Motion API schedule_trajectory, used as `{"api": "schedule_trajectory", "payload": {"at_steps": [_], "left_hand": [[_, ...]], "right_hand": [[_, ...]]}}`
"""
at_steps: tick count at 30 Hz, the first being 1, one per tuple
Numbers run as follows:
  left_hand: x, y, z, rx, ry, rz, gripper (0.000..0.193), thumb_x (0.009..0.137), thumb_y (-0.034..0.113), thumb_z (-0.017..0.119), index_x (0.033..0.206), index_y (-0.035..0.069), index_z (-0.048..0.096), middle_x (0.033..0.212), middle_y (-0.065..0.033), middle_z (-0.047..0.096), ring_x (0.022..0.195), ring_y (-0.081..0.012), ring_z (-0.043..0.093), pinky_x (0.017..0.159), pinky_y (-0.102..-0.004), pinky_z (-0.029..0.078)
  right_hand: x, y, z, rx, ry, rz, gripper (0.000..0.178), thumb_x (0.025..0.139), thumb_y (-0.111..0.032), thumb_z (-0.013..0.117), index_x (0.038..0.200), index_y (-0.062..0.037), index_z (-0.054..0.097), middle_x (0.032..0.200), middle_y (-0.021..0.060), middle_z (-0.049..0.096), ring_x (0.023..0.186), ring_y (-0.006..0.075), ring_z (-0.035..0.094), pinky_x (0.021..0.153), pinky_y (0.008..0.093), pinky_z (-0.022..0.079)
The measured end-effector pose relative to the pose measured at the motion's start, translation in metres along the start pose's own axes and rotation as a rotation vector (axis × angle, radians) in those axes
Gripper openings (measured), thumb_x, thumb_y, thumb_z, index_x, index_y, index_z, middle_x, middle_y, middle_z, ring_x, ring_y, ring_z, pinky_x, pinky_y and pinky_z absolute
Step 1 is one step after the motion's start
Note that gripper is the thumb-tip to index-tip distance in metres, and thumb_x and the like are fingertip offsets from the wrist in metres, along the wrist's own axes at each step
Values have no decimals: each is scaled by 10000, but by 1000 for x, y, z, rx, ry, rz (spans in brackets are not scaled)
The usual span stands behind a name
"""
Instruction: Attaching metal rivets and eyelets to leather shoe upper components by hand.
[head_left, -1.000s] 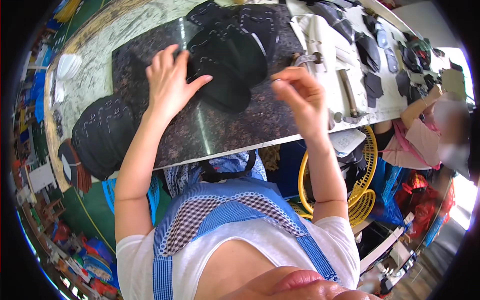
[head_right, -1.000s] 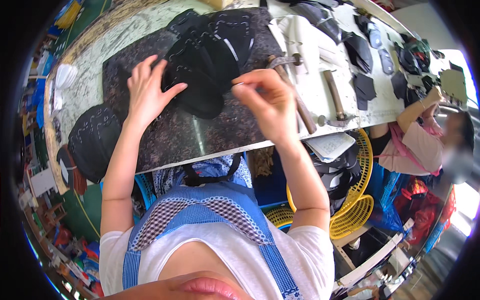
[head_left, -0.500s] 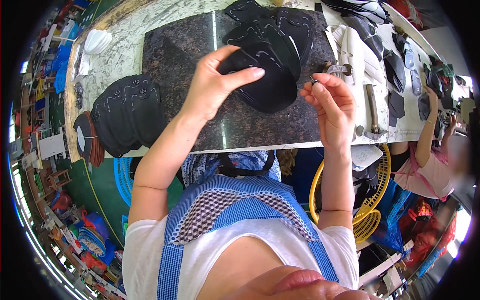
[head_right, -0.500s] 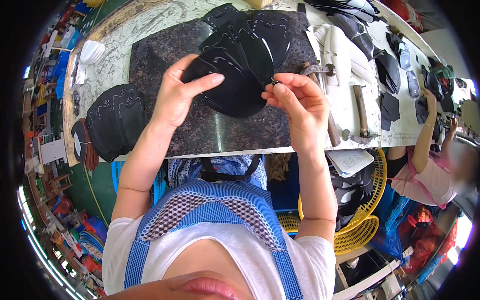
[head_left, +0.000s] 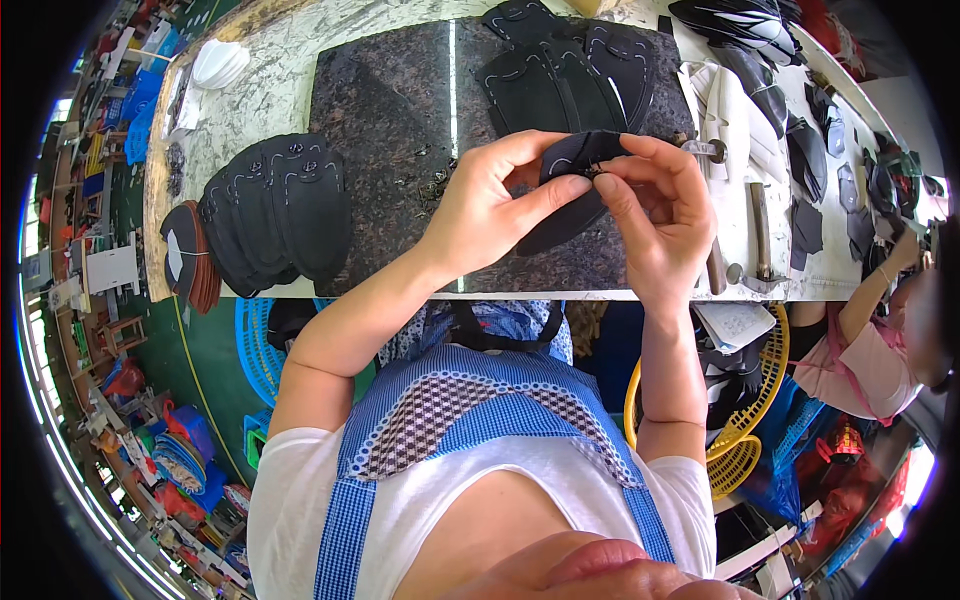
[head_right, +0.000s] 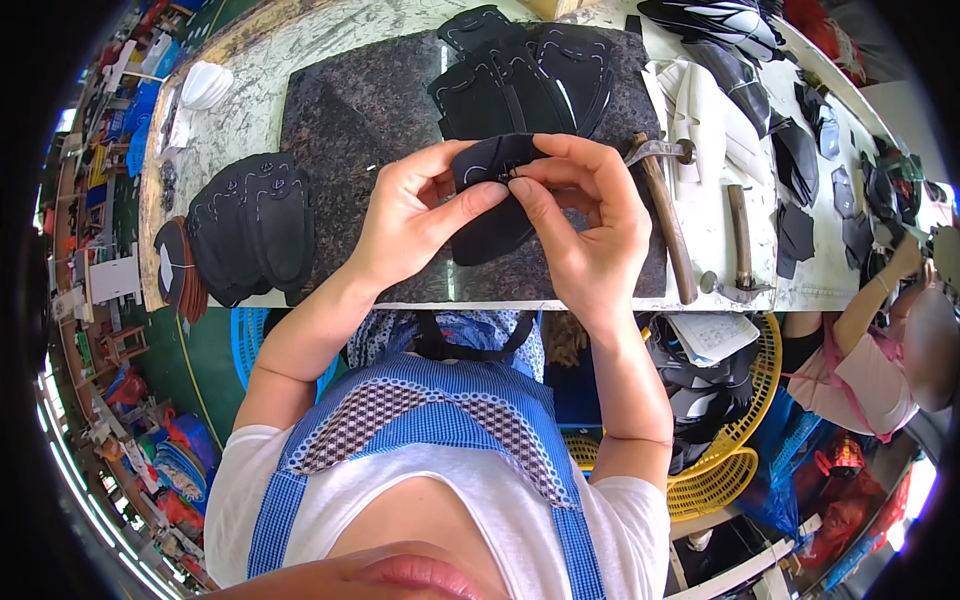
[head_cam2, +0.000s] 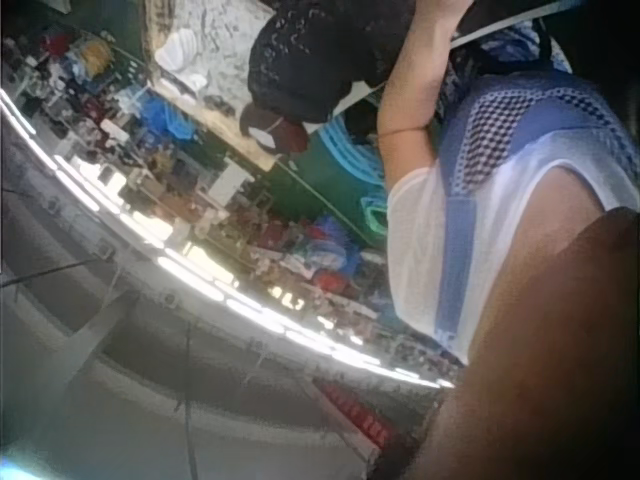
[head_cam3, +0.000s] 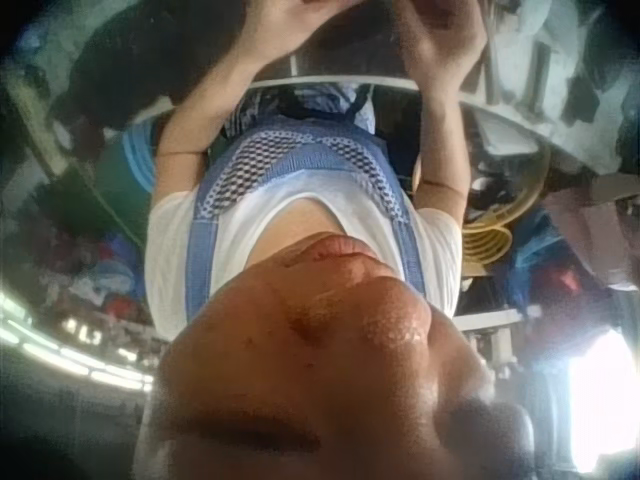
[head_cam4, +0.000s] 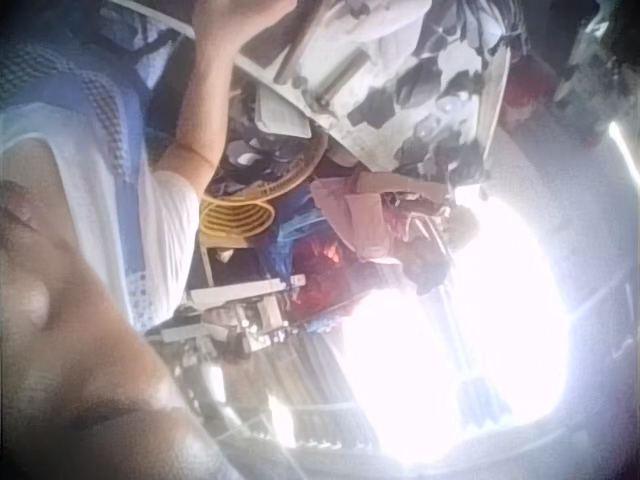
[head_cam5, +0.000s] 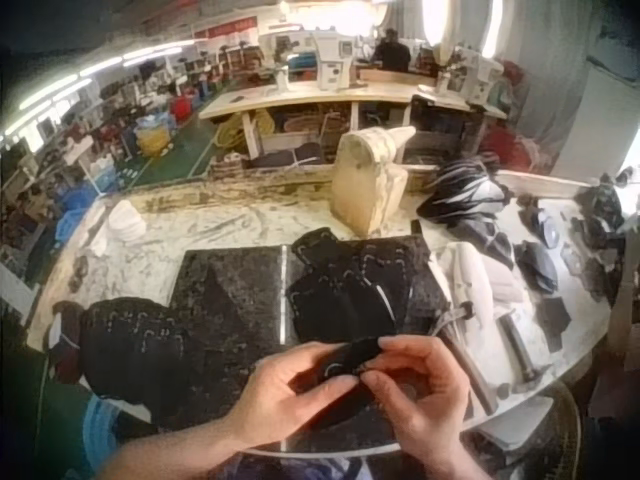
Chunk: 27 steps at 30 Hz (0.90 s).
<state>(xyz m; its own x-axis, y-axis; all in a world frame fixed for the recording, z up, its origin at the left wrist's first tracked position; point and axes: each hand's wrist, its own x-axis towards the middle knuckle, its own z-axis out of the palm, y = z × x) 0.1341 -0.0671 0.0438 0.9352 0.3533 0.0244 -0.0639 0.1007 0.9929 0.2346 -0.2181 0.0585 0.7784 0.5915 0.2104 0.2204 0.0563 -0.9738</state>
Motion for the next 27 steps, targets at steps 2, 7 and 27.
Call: {"api": "schedule_trajectory", "payload": {"at_steps": [2,7,27], "left_hand": [[-1,-2,1,48,-4,26,305,923,66,717,1206,-20,646,1057,-46,690,952,-84,646,822,-236,533],[0,-11,8,32,65,232,267,953,106,683,1198,1,684,1083,-54,664,896,-78,617,753,-222,498],[-7,-23,14,32,209,315,236,818,16,791,1052,23,761,954,-92,735,838,-124,672,731,-245,522]], "right_hand": [[0,0,0,18,14,15,316,882,34,720,1176,15,606,971,93,714,897,125,687,806,245,554],[-1,2,-1,108,25,67,300,885,33,720,1161,25,602,962,90,704,886,111,676,801,238,549],[-13,-12,2,73,33,134,332,857,49,729,1141,9,563,909,79,660,845,122,662,776,245,544]]}}
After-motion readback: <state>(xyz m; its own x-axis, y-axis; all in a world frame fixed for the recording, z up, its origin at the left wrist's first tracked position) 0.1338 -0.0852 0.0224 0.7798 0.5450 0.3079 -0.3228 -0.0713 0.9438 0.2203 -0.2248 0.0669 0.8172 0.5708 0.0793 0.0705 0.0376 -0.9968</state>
